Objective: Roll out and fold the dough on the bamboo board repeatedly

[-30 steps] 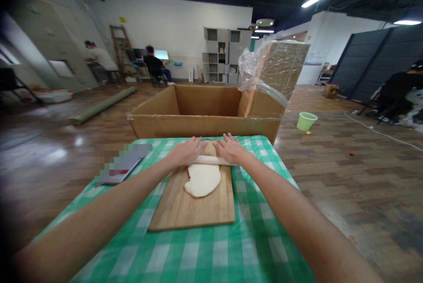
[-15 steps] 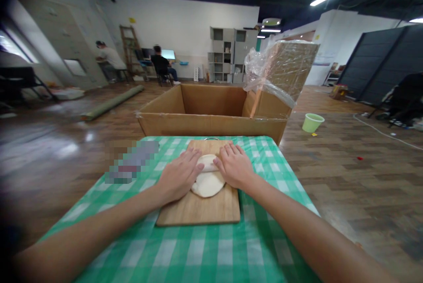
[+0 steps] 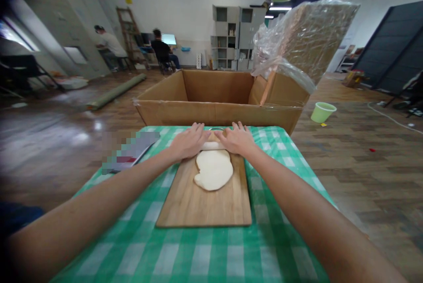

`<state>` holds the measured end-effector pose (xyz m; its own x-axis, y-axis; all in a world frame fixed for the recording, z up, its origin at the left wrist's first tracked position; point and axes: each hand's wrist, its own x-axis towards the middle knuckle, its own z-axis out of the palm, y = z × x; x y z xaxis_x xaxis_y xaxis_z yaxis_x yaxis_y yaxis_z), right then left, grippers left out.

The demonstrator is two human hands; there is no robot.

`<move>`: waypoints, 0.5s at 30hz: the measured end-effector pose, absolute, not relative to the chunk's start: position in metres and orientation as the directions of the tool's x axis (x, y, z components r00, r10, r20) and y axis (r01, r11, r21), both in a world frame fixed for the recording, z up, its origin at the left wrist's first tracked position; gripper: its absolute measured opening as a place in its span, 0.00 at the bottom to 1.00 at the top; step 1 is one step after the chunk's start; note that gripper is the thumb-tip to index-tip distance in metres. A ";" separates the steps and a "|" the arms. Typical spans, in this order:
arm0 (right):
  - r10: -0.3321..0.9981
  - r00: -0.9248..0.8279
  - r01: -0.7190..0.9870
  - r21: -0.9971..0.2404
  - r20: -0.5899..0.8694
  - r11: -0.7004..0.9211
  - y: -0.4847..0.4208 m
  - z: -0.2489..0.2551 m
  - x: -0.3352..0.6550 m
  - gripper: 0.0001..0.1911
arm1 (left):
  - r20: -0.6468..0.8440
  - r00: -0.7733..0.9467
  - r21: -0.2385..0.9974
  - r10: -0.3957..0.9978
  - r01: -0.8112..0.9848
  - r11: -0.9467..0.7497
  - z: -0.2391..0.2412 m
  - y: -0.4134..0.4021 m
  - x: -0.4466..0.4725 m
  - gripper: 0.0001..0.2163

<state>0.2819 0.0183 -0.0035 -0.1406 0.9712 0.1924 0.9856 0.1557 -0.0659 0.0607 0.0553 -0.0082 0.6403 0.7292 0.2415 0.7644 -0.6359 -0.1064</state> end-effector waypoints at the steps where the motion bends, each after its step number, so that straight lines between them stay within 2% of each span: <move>1: 0.968 -0.179 0.979 -0.063 0.174 0.193 0.021 -0.005 0.284 0.36 | 0.219 0.660 -0.118 0.719 0.749 -0.652 -0.009 0.062 0.061 0.22; 4: 0.959 -0.268 0.961 -0.041 0.097 0.273 0.030 -0.007 0.289 0.29 | 0.177 0.669 -0.125 0.721 0.742 -0.658 -0.010 0.076 0.063 0.22; 8: 0.970 -0.241 0.970 -0.025 0.024 0.241 0.035 -0.004 0.287 0.28 | 0.148 0.639 -0.093 0.755 0.769 -0.632 -0.007 0.083 0.068 0.21; 12: 0.969 -0.244 0.969 -0.017 0.044 0.245 0.024 0.002 0.282 0.27 | 0.155 0.655 -0.116 0.739 0.755 -0.645 -0.007 0.076 0.067 0.21; 15: 0.970 -0.225 0.974 -0.016 0.096 0.228 0.010 0.004 0.277 0.30 | 0.195 0.705 -0.164 0.682 0.709 -0.686 -0.008 0.063 0.061 0.20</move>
